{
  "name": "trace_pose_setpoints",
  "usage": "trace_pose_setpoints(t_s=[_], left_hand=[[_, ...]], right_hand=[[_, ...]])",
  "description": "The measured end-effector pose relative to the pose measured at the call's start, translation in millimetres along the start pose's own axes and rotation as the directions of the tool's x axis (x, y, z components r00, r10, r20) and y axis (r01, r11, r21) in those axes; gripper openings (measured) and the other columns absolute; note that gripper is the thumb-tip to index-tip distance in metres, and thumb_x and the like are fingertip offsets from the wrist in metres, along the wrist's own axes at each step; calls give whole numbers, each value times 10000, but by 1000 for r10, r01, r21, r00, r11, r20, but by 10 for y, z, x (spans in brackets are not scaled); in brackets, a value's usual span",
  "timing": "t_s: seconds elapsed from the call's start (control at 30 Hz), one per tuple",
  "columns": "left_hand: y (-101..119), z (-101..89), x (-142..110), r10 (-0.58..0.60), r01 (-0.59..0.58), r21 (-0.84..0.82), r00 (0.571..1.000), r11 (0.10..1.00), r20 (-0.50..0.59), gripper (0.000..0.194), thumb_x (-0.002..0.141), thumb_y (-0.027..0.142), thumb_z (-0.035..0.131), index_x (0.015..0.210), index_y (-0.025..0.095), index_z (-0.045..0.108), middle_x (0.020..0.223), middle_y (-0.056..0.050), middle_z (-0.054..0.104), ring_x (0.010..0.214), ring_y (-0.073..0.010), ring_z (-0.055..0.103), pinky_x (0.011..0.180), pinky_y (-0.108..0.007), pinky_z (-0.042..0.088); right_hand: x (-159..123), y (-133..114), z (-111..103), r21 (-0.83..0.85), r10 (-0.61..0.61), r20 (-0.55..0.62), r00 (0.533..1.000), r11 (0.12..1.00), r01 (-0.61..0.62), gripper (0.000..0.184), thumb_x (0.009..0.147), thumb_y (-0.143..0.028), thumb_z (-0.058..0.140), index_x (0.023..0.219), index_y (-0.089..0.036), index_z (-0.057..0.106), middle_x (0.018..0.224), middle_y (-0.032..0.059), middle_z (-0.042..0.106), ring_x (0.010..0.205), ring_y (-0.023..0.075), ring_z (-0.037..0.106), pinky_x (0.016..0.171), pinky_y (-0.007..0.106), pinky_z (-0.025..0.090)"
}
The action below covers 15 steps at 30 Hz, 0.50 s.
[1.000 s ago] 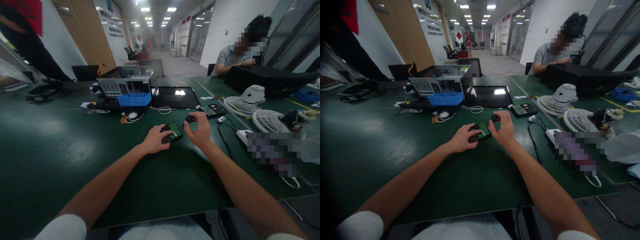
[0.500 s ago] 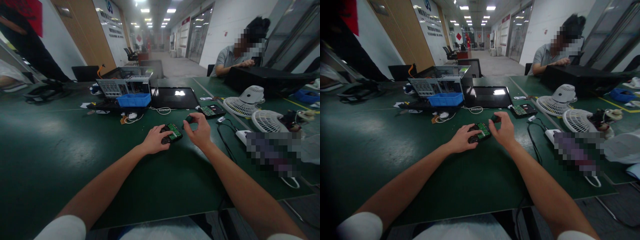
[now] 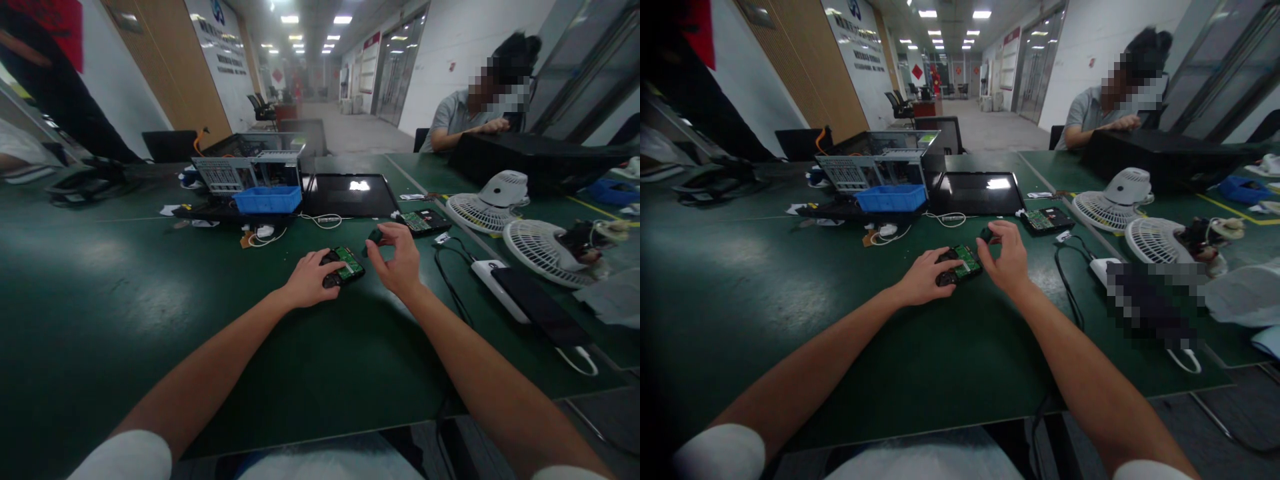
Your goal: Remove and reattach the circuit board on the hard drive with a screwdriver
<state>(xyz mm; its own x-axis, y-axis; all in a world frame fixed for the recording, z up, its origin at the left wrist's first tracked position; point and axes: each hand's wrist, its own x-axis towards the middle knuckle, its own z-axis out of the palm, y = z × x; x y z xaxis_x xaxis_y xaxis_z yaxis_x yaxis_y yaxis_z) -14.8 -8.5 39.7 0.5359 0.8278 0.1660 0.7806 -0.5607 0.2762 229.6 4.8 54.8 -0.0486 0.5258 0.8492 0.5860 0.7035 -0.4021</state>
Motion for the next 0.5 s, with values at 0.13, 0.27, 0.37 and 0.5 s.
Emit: trace_pose_setpoints(t_s=[0.13, 0.27, 0.37, 0.5], left_hand=[[0, -1, -1, 4, -4, -2, 1000, 1000, -2, 672, 826, 450, 768, 1468, 368, 589, 1613, -79, 381, 1421, -393, 402, 1160, -565, 376], [-18, 10, 2, 4, -4, -1, 1000, 1000, 5, 669, 834, 465, 758, 1472, 362, 586, 1615, -92, 372, 1424, -400, 400, 1156, -571, 379], [-31, 20, 4, 10, -10, -1, 1000, 1000, 7, 671, 844, 478, 746, 1483, 361, 575, 1618, -98, 361, 1430, -400, 393, 1160, -575, 372], [-39, 20, 3, 6, -6, -13, 1000, 1000, 11, 674, 844, 486, 746, 1484, 370, 570, 1628, -82, 353, 1443, -401, 374, 1170, -581, 359]], right_hand=[[-44, 44, 39, 57, 43, 38, 998, 997, -45, 431, 932, -329, 686, 1320, -253, 513, 1240, 110, 662, 921, 215, 723, 804, 425, 646], [-68, 45, 61, 51, 91, 36, 995, 994, -93, 460, 930, -347, 704, 1330, -244, 501, 1098, 79, 710, 810, 196, 735, 777, 409, 646], [-66, 13, 50, 18, 85, 6, 996, 996, -86, 451, 910, -369, 734, 1292, -243, 530, 1059, 64, 707, 762, 185, 725, 754, 397, 644], [-53, -27, 23, 13, 49, -30, 998, 999, -49, 426, 924, -373, 714, 1288, -262, 523, 1066, 59, 696, 759, 188, 712, 724, 387, 639]])
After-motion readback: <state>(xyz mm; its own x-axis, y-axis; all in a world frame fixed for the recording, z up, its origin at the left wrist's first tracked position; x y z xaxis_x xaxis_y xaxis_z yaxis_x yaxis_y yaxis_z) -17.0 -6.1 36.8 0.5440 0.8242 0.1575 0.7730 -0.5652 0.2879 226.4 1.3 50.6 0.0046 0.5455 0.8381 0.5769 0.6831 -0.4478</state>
